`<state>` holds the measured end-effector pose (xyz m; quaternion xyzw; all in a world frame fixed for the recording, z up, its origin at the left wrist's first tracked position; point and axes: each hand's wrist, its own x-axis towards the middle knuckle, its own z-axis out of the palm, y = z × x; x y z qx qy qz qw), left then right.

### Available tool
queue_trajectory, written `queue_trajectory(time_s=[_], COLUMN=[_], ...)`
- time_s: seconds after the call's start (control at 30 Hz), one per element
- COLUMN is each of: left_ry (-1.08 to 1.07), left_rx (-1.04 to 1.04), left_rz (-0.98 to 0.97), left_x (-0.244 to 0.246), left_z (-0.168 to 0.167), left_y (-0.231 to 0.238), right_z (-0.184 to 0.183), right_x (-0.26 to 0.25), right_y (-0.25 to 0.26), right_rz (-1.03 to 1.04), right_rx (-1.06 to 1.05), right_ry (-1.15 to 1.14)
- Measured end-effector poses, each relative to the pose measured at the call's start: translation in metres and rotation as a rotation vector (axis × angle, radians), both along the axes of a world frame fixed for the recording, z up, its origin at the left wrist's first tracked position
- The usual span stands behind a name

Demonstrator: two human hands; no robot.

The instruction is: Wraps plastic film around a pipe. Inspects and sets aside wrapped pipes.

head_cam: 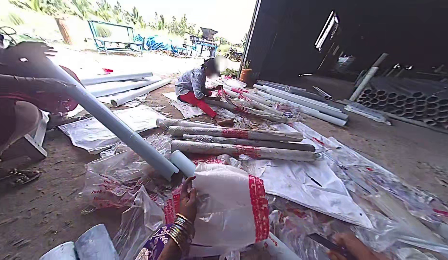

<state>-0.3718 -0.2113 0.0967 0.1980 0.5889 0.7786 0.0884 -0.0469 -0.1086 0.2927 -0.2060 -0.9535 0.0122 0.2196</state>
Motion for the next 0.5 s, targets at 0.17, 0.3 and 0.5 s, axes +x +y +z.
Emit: queue_trajectory(time_s=[0.17, 0.3, 0.5], left_ry=[-0.129, -0.206, -0.258], left_rx=[0.043, 0.037, 0.182], left_rz=[-0.062, -0.124, -0.335], left_x=[0.016, 0.022, 0.033], left_z=[0.009, 0.016, 0.009], left_y=[-0.013, -0.019, -0.008], right_z=[-0.06, -0.082, -0.072], right_x=[-0.06, -0.068, -0.071], right_y=[0.006, 0.021, 0.028], right_rz=[-0.188, -0.247, -0.35], right_rx=[0.072, -0.237, -0.586], right_ry=[0.135, 0.097, 0.17])
